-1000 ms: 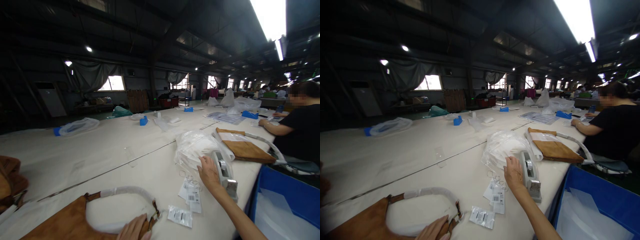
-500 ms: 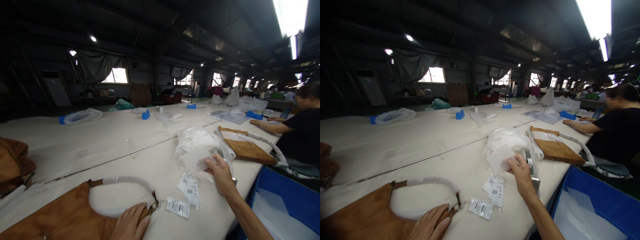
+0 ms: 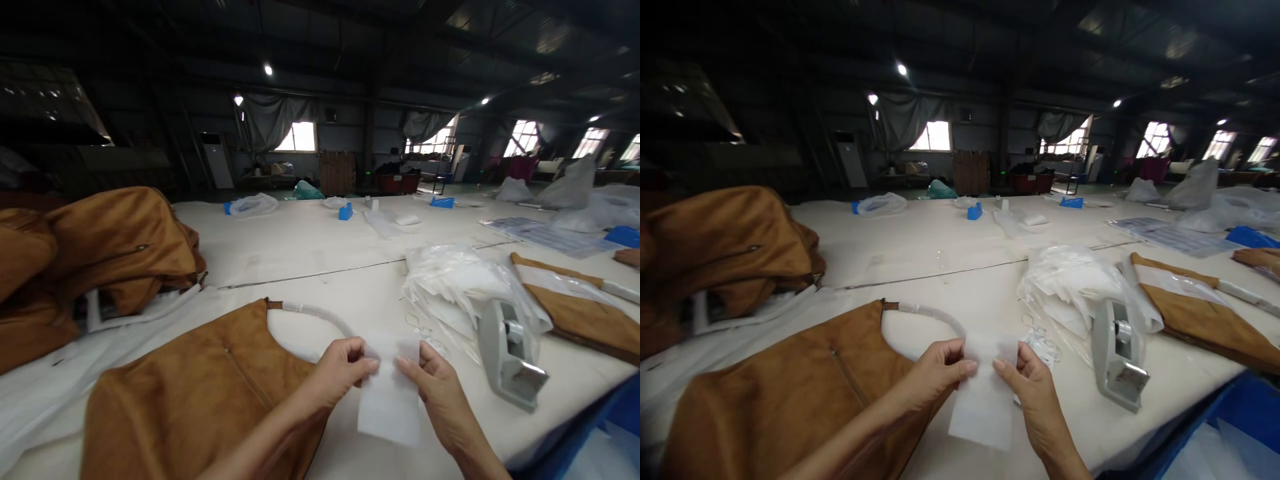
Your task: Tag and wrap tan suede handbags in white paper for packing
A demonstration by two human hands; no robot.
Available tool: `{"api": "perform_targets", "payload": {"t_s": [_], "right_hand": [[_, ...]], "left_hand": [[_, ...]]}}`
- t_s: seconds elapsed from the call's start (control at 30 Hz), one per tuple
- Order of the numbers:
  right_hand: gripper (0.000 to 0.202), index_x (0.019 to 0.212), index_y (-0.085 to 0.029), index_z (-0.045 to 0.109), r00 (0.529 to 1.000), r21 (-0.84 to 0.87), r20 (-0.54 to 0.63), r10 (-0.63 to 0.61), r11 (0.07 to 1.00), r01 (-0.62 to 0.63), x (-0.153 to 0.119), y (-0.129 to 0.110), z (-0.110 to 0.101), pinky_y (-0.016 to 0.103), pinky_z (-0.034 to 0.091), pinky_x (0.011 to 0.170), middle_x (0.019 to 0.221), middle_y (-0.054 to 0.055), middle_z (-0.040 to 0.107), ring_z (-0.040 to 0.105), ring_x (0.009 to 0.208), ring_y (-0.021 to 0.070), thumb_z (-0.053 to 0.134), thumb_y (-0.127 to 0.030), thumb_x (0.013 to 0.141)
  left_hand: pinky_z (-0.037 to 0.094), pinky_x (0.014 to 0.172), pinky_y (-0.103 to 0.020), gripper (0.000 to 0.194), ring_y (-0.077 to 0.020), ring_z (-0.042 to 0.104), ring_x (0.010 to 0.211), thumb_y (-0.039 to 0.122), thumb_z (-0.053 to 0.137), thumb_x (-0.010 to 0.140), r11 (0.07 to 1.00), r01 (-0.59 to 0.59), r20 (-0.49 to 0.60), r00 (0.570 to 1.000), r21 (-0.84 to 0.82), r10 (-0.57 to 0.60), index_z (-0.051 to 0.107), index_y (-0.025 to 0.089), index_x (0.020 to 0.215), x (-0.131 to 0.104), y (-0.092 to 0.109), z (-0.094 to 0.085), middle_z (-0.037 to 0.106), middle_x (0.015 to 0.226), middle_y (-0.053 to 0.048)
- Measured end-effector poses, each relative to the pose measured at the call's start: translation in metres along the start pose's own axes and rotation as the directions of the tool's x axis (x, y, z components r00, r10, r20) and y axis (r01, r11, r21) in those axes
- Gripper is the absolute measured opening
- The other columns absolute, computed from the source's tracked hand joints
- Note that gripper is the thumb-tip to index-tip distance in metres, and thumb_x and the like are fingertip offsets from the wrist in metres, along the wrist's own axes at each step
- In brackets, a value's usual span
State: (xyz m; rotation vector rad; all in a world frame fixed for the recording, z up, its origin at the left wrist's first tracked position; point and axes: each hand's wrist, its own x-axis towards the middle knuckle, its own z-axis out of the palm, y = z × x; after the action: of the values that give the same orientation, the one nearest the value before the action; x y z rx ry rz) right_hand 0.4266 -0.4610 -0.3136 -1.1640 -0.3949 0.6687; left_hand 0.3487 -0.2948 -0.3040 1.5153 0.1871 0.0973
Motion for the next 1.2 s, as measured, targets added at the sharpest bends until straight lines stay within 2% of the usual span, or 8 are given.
{"api": "perform_targets", "payload": {"t_s": [0.13,0.33,0.53,0.67,0.73,0.97,1.1,1.2], "right_hand": [[0.053,0.111,-0.018,0.066,0.996,0.114,-0.055,0.069,0.992,-0.062,-0.019,0.031,-0.003,0.04,0.055,0.079,0.104,0.01,0.073,0.068,0.094,0.0295,0.081,-0.044,0.068],[0.045,0.102,-0.024,0.068,0.939,0.114,-0.321,0.128,0.989,-0.096,-0.022,0.035,-0.058,0.031,0.058,0.068,0.098,0.003,0.076,0.07,0.085,0.0256,0.084,-0.043,0.064],[0.05,0.109,-0.02,0.07,0.98,-0.118,-0.13,0.151,0.979,-0.166,-0.006,0.033,-0.071,0.042,0.057,0.081,0.106,0.008,0.074,0.067,0.1,0.0332,0.077,-0.05,0.071],[0.052,0.108,-0.019,0.073,1.0,-0.532,0.011,0.024,0.846,-0.014,0.022,0.046,-0.068,0.053,0.031,0.112,0.132,0.012,0.062,0.039,0.137,0.0373,0.077,-0.047,0.065],[0.047,0.108,-0.019,0.073,0.993,-0.662,0.118,0.026,0.747,0.059,0.031,0.049,-0.067,0.052,0.024,0.115,0.136,0.012,0.058,0.035,0.139,0.036,0.073,-0.042,0.067],[0.028,0.103,-0.021,0.072,0.907,-0.825,0.388,0.163,0.5,0.263,0.006,0.048,-0.038,0.041,0.044,0.095,0.106,0.009,0.07,0.061,0.102,0.0294,0.059,-0.026,0.078],[0.046,0.121,-0.026,0.066,0.848,-0.789,0.49,0.201,0.517,0.333,-0.014,0.067,-0.014,0.039,0.04,0.103,0.133,0.007,0.061,0.055,0.121,0.0299,0.061,-0.02,0.076],[0.04,0.111,-0.028,0.071,0.847,-0.772,0.504,0.17,0.529,0.353,-0.019,0.082,-0.003,0.038,0.04,0.103,0.139,0.005,0.057,0.053,0.125,0.0299,0.06,-0.016,0.074]], "left_hand": [[0.038,0.057,-0.024,0.041,-0.0127,0.049,0.061,0.055,0.062,0.075,0.997,0.03,-0.09,0.996,0.078,-0.023,0.057,0.014,0.076,0.0,-0.006,-0.001,0.055,0.069,-0.002],[0.044,0.079,-0.033,0.034,-0.022,0.058,0.088,0.046,0.038,0.087,0.873,0.102,-0.3,0.953,0.478,0.052,0.057,0.017,0.086,0.0,-0.02,-0.023,0.065,0.091,-0.008],[0.039,0.088,-0.045,0.025,-0.0324,0.056,0.098,0.041,0.057,0.077,0.668,0.164,-0.249,0.968,0.726,0.033,0.064,0.019,0.087,0.001,-0.042,-0.015,0.066,0.097,-0.011],[0.035,0.095,-0.049,0.013,-0.0349,0.053,0.105,0.024,0.053,0.076,0.583,0.164,-0.214,0.977,0.796,0.019,0.065,0.02,0.08,0.008,-0.048,-0.009,0.065,0.096,-0.013],[0.036,0.094,-0.047,0.017,-0.0332,0.055,0.103,0.019,0.048,0.077,0.594,0.159,-0.209,0.978,0.789,0.016,0.065,0.02,0.08,0.01,-0.049,-0.012,0.064,0.093,-0.012],[0.042,0.073,-0.029,0.026,-0.0198,0.057,0.076,0.035,0.038,0.087,0.848,0.085,-0.178,0.984,0.524,0.011,0.059,0.02,0.081,0.0,-0.044,-0.029,0.063,0.079,-0.002],[0.041,0.076,-0.028,0.032,-0.0172,0.051,0.078,0.046,0.04,0.087,0.946,-0.007,-0.149,0.987,0.324,0.058,0.053,0.018,0.079,-0.006,-0.044,-0.034,0.055,0.079,-0.001],[0.039,0.071,-0.026,0.036,-0.0156,0.047,0.074,0.053,0.048,0.084,0.977,-0.031,-0.124,0.991,0.209,0.058,0.052,0.017,0.083,-0.007,-0.048,-0.034,0.05,0.077,0.001]]}}
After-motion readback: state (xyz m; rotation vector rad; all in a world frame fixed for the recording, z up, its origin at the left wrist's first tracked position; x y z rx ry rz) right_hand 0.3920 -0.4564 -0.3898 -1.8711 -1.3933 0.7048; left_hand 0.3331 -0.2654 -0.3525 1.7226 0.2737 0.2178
